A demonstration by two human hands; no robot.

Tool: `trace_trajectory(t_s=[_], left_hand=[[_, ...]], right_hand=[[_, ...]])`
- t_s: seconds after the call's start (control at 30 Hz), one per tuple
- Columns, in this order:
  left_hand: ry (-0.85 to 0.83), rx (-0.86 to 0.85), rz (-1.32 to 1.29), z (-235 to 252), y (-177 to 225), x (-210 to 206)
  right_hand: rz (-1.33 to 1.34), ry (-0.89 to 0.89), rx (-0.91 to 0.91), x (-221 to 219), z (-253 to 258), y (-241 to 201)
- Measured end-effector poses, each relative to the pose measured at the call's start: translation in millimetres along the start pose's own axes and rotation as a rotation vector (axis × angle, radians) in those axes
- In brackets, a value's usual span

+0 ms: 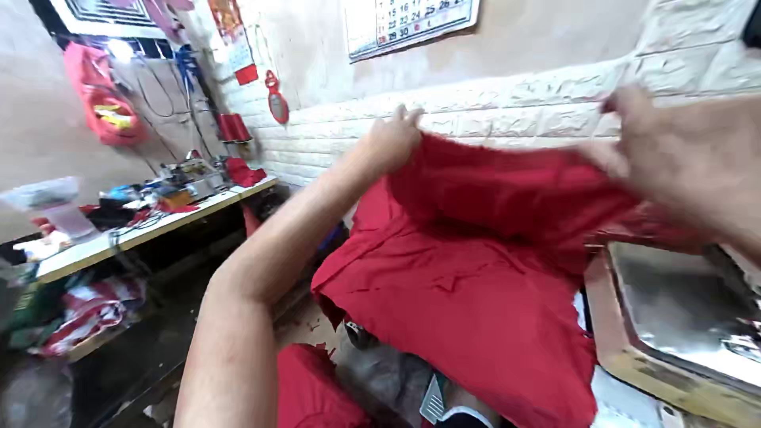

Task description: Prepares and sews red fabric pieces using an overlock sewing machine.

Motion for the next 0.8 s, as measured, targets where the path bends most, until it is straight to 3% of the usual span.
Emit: trace_trajectory(t_s=[0.13,0.23,0.43,0.53,0.7,0.8], left_hand=[[0.074,-0.399,-0.3,-40.5,48.8,-74.1],[0.163,-0.503,-0.559,-62.2,61.8,-102.9],[0.294,-0.389,-0.716,-79.2,83.0,-120.3],[0.306,-0.336,-0.698,-77.9,85.4,-123.9],[0.386,-0.296,-0.661,-76.2,84.2,-120.0],[0.493,-0.233,-0.804,-80.8,78.7,-115.5]], right_hand=[[0.101,-0.225,0.078,-46.3,-60.8,-0.1],[0.333,-0.241,0.036,-63.7,-79.5,1.1],[0.738,-0.148,-0.225,-71.9,-90.5,0.1],[0.793,-0.107,-0.23,-81.6,-99.6,-17.0],[0.481,-0.072,-0.087,-89.1,-123.9,-71.9],[0.342,-0.136,-0.076,-101.1,-129.2,-73.7]])
Point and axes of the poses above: each hand's wrist, its own z-axis towards the middle knuckle, its own x-axis out of the back of the hand, y = z × x, the point moved 1 cm from there along z, towards the middle knuckle, and after that the axes turned 9 degrees about -x, right-handed, at the moved point
